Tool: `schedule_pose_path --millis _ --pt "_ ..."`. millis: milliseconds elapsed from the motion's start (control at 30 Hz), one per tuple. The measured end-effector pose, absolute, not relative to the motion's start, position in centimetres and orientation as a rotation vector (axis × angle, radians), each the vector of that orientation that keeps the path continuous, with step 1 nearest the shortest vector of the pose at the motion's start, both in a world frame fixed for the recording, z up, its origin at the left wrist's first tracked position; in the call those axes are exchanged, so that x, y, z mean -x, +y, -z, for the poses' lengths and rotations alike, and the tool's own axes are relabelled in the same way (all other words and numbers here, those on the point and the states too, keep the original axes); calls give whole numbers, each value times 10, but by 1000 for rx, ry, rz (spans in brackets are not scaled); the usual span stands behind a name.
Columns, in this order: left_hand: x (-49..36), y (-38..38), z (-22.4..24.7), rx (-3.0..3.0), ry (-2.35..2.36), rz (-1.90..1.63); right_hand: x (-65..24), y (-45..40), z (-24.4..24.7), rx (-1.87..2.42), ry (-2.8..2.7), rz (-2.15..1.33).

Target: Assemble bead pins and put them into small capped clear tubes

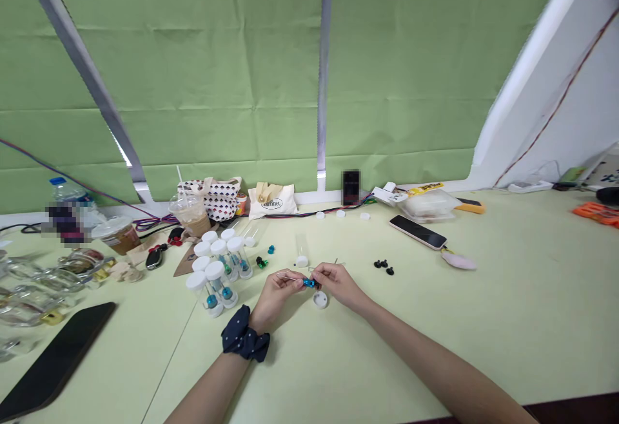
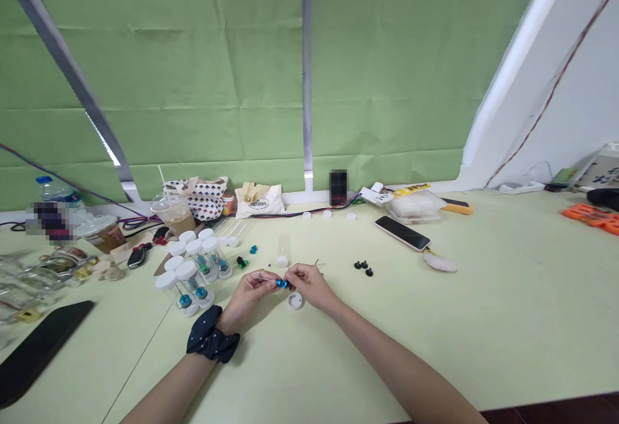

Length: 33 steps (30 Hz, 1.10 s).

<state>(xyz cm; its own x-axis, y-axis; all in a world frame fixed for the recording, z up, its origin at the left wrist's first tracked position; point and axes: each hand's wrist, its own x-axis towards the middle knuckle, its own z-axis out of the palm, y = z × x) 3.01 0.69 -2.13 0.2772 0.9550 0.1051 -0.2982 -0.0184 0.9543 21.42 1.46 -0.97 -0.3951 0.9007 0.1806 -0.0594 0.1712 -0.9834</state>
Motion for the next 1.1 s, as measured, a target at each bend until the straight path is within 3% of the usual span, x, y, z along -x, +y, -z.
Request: schedule_pose_path --millis 1100 --pt "-30 6 22 -1160 748 -1152 -214 15 10 839 -1592 -1369"
